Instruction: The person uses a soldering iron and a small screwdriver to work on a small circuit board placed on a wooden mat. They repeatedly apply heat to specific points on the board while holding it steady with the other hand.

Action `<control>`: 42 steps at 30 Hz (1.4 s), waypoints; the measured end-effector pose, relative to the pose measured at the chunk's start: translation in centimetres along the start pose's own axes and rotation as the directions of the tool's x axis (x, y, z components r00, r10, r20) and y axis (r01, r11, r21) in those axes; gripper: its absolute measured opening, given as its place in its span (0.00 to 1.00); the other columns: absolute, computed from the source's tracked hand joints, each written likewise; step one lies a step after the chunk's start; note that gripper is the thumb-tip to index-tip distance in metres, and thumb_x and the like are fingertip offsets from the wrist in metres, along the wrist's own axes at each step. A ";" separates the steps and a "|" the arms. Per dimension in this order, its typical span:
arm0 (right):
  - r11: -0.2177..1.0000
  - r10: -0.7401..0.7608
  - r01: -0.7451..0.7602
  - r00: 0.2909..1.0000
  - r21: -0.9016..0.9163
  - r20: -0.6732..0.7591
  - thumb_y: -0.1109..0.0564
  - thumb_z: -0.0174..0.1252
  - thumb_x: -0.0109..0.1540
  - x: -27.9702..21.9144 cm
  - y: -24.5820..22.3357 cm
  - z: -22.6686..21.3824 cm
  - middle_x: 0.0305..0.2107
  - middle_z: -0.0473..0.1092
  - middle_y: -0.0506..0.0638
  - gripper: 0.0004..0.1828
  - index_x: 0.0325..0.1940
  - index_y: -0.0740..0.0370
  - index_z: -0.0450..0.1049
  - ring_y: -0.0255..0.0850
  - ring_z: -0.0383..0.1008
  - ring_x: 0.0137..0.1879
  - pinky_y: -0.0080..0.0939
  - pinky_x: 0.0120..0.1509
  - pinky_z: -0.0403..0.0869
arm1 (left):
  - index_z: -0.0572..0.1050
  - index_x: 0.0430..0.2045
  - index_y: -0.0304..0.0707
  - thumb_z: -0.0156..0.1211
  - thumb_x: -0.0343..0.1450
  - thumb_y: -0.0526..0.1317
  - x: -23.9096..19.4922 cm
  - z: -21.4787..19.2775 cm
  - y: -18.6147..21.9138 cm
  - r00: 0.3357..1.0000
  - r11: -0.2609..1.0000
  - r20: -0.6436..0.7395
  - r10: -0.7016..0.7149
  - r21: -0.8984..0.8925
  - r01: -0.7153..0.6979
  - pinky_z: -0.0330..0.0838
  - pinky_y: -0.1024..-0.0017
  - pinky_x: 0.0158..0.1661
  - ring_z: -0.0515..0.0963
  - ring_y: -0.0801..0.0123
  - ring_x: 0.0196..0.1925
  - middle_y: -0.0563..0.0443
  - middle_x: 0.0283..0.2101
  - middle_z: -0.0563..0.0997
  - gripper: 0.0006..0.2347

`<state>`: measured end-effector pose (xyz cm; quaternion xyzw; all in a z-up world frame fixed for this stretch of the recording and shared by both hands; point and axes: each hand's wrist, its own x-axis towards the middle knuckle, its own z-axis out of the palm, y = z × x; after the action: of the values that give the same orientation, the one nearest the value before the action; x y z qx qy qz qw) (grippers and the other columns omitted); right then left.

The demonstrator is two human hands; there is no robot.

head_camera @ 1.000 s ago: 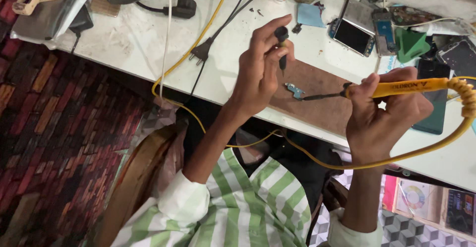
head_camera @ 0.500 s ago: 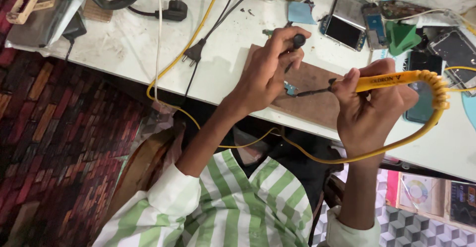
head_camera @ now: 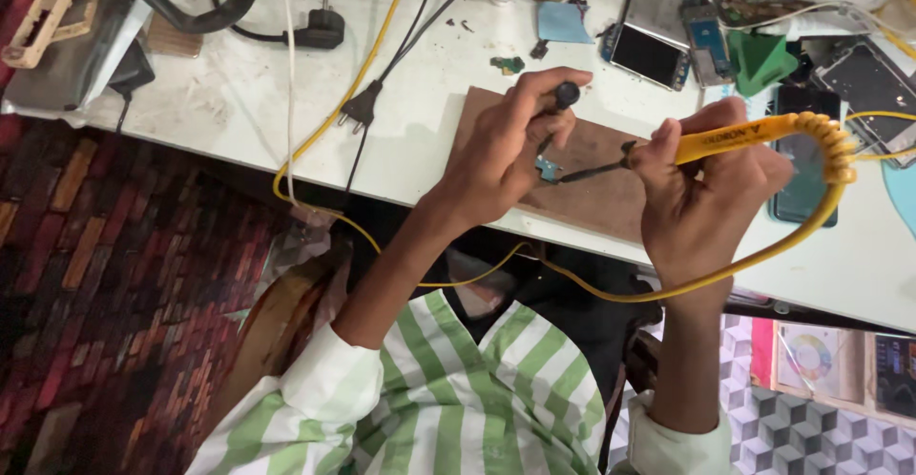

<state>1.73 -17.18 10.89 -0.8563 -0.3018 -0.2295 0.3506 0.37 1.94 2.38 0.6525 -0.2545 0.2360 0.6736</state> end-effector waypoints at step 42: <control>0.981 -0.006 -0.017 0.993 -0.196 -0.117 0.63 0.58 0.77 -0.3 -0.5 0.1 0.26 0.70 0.58 0.11 0.43 0.73 0.68 0.42 0.64 0.28 0.38 0.36 0.63 | 0.56 0.67 0.33 0.37 0.73 0.21 -0.3 -0.4 -0.7 0.988 0.986 -0.139 -0.062 0.144 0.082 0.70 0.75 0.47 0.71 0.70 0.34 0.50 0.34 0.70 0.24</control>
<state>1.20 -16.94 10.93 -0.8727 -0.2543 -0.3068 0.2821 0.60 2.32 1.69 0.6926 -0.1664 0.2730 0.6466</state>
